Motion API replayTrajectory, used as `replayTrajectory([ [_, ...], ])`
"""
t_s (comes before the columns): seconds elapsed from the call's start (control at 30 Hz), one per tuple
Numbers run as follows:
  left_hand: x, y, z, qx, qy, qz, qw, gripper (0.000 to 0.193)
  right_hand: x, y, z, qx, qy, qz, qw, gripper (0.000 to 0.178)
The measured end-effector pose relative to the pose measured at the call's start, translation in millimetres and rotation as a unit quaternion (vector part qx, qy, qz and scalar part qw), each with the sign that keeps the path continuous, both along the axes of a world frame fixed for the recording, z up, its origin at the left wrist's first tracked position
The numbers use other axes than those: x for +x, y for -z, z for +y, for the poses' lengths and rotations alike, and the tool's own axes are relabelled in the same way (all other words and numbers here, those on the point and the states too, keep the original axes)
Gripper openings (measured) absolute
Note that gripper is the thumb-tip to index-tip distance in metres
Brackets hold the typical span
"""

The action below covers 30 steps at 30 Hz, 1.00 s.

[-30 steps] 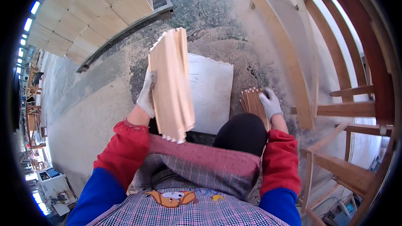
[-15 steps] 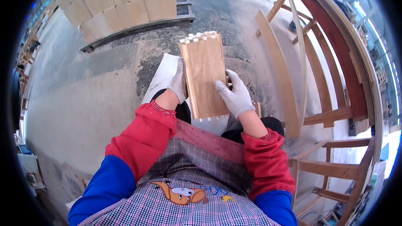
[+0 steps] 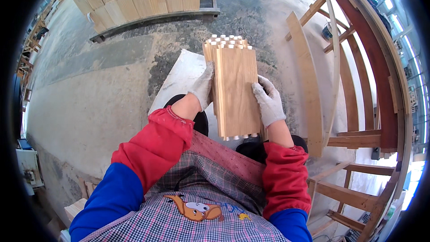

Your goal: The person applies glue to the finger joints of wooden slats using a brush. They then sit on the floor and assemble the slats into a box-like structure, using a mallet to tap the pieces together securely.

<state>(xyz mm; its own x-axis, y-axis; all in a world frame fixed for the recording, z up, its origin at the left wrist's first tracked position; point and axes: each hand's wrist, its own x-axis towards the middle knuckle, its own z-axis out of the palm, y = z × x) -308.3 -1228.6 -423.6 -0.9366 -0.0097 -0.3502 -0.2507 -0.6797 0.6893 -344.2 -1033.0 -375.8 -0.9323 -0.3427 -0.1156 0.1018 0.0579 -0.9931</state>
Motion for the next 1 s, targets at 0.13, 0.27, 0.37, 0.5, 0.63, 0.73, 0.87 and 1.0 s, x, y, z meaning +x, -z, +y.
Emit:
replayTrajectory([
  [0.13, -3, -11, 12, -0.066, -0.100, -0.022, 0.992, 0.067, -1, 6, -4, -0.030, 0.018, -0.008, 0.999, 0.037],
  [0.27, -5, -13, 14, -0.047, -0.156, -0.016, 0.987, 0.064, -8, 11, 0, -0.147, 0.061, -0.075, 0.984, 0.035],
  [0.37, -13, 0, 7, 0.010, -0.199, -0.009, 0.980, 0.064, -26, 13, 22, -0.224, 0.119, -0.121, 0.960, 0.037],
  [0.5, -15, 0, -5, 0.072, -0.244, -0.030, 0.967, 0.060, -56, 20, 77, -0.316, 0.172, -0.123, 0.925, 0.048],
  [0.63, -14, -4, -30, 0.090, -0.277, -0.001, 0.957, 0.060, -60, 16, 87, -0.319, 0.226, -0.131, 0.911, 0.054],
  [0.73, -15, -6, -61, 0.150, -0.331, 0.016, 0.931, 0.055, -83, 64, 107, -0.274, 0.320, -0.222, 0.879, 0.031],
  [0.87, 6, 24, -126, 0.168, -0.430, 0.016, 0.887, 0.053, -76, 103, 80, -0.259, 0.363, -0.266, 0.855, 0.019],
  [1.0, 57, 92, -173, 0.196, -0.486, -0.124, 0.843, 0.055, -43, 163, 40, -0.168, 0.347, -0.331, 0.861, 0.014],
])
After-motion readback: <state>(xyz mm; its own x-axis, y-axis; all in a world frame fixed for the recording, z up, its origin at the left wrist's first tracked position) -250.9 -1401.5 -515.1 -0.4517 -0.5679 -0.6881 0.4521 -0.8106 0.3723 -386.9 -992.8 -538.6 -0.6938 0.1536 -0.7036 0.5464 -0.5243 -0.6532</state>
